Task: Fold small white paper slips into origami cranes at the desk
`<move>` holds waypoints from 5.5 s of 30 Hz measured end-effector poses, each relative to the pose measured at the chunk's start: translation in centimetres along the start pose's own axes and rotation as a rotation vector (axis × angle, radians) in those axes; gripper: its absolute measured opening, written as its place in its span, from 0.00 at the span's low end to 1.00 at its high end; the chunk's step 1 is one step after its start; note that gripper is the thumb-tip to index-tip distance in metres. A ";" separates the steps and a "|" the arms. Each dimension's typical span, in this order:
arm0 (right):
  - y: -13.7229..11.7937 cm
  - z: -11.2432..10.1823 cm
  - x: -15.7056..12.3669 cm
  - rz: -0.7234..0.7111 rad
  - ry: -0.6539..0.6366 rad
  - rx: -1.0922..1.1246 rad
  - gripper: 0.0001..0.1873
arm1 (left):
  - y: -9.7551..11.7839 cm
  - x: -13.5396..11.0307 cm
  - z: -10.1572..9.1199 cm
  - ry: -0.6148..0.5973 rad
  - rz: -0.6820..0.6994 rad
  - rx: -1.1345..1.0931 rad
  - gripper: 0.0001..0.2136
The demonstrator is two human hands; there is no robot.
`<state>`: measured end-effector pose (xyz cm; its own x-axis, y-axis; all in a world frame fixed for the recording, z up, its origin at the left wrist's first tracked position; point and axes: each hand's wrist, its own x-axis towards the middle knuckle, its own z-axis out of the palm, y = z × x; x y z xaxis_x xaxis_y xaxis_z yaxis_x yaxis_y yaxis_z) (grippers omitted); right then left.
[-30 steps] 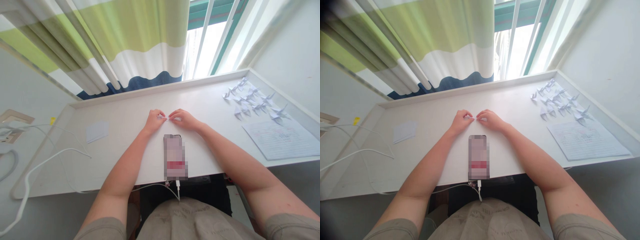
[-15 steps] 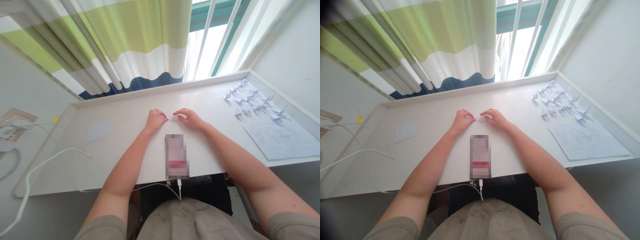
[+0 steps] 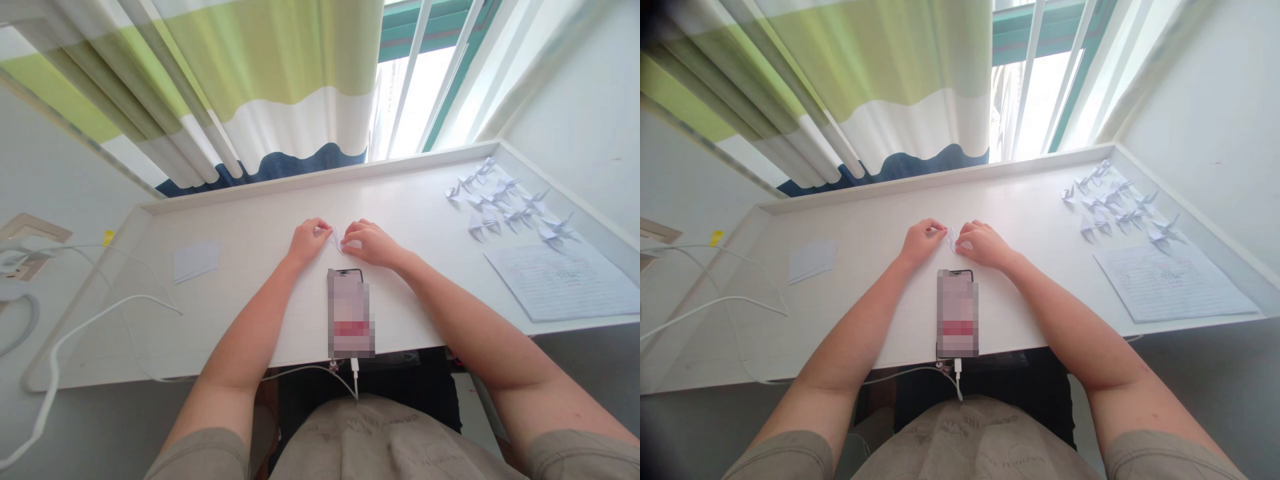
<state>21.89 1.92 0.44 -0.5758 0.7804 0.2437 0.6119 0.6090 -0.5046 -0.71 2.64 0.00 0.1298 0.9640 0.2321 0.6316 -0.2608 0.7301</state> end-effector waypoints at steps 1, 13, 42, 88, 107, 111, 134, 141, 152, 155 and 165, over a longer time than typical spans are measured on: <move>-0.2 0.1 0.1 0.016 0.008 -0.006 0.06 | 0.0 0.0 -0.2 0.007 -0.006 0.010 0.02; -0.6 0.9 0.1 0.133 0.089 0.020 0.10 | -0.1 0.0 -0.4 -0.176 0.132 0.136 0.04; 0.1 -0.2 0.2 -0.071 -0.063 0.011 0.09 | -0.4 0.1 -1.5 -0.287 0.176 0.126 0.06; -0.9 0.8 1.5 0.321 0.082 0.311 0.07 | 0.8 -0.2 -0.9 -0.279 0.056 -0.082 0.04; 1.1 0.0 0.2 0.114 0.069 0.299 0.10 | 1.0 -0.4 -0.6 -0.253 0.134 0.008 0.05; 0.8 0.3 0.8 0.171 0.064 0.291 0.10 | 0.8 -0.4 -0.5 -0.236 0.131 0.012 0.04; -0.2 -0.3 0.7 0.333 0.189 0.617 0.14 | 2.7 -0.6 0.3 -0.098 -0.284 -0.605 0.16; -1.3 -0.6 0.5 0.294 0.235 0.753 0.22 | 3.3 -0.7 0.9 -0.148 -0.293 -0.768 0.17; -1.7 -0.1 0.5 0.306 0.222 0.861 0.25 | 3.3 -0.5 0.0 -0.149 -0.325 -0.798 0.15; -1.8 -0.2 0.4 0.312 0.200 0.861 0.23 | 3.5 -0.5 -0.4 -0.169 -0.335 -0.781 0.13; -1.9 -0.6 0.4 0.301 0.200 0.890 0.20 | 3.7 -0.5 -0.6 -0.195 -0.373 -0.826 0.17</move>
<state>20.81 1.16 1.98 -0.3085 0.9463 0.0963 0.0358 0.1128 -0.9930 1.13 1.14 2.93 0.2013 0.9650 -0.1679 -0.0766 0.1864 0.9795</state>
